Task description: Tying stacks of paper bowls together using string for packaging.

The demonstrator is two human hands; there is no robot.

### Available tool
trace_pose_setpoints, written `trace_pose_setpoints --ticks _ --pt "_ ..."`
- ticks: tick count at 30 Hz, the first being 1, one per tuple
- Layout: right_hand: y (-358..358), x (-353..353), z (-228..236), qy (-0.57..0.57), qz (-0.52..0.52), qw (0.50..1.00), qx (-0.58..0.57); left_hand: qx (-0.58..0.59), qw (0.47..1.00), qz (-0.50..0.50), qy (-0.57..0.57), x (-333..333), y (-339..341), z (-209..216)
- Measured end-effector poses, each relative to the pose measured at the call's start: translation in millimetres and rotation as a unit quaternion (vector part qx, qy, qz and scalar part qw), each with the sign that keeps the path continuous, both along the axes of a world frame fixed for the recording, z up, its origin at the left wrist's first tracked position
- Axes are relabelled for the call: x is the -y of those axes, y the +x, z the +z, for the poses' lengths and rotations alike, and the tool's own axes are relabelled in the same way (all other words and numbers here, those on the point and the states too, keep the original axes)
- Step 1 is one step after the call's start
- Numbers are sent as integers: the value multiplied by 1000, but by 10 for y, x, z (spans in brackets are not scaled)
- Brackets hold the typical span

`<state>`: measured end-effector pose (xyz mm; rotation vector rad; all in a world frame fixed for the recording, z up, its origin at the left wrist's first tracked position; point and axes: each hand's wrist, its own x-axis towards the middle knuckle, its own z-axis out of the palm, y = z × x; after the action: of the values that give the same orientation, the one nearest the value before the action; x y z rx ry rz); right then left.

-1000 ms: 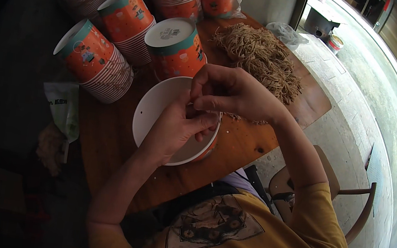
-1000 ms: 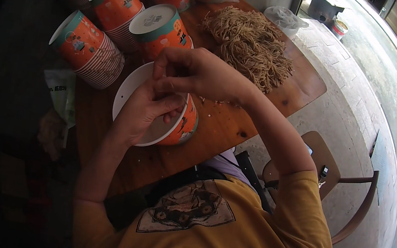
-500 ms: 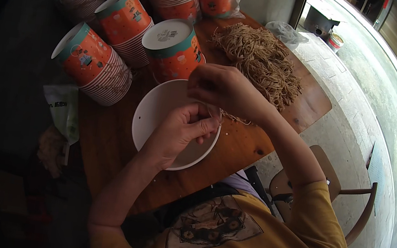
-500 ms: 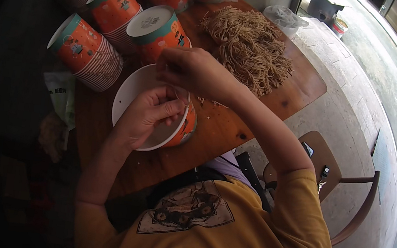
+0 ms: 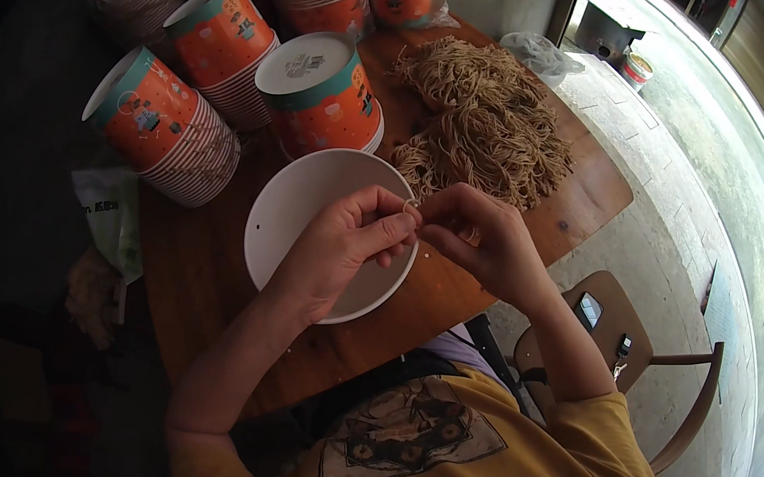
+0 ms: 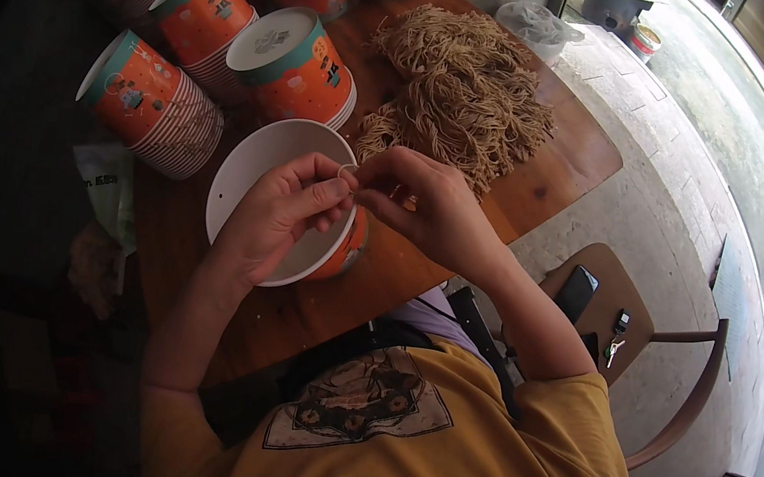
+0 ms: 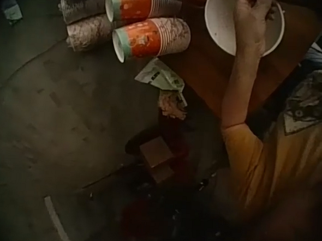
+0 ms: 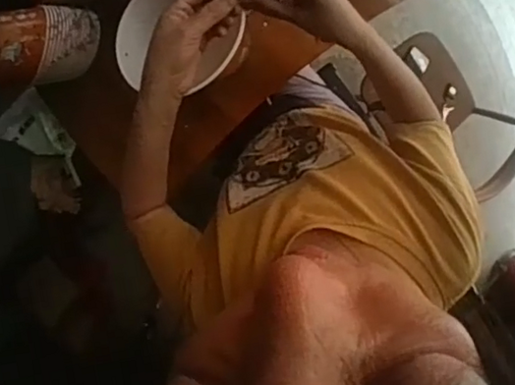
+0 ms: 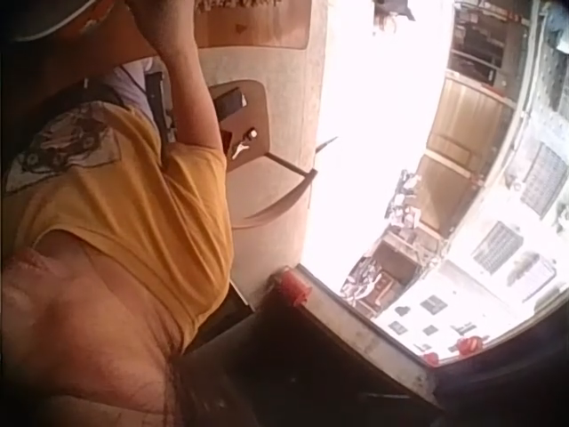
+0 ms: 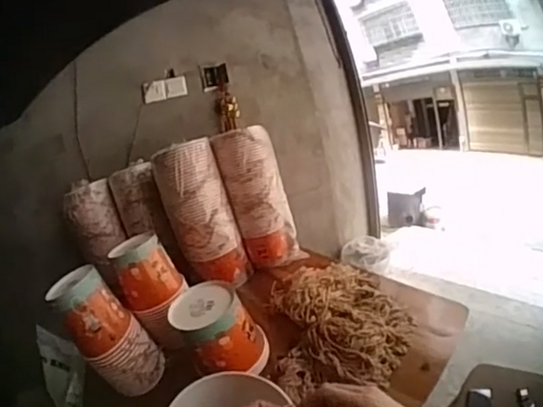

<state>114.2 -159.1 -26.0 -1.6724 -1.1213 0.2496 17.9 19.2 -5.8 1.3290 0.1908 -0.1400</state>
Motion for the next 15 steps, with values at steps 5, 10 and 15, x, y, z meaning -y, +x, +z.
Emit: trace_pose_setpoints --ticks 5,10,15 --pt "119 -83 -47 78 -39 994 69 42 998 13 42 39 -3 -17" --pt "183 -139 -66 82 19 988 127 70 996 17 61 76 -7 2" --pt "180 -80 -27 80 2 996 48 86 994 49 52 67 9 -2"
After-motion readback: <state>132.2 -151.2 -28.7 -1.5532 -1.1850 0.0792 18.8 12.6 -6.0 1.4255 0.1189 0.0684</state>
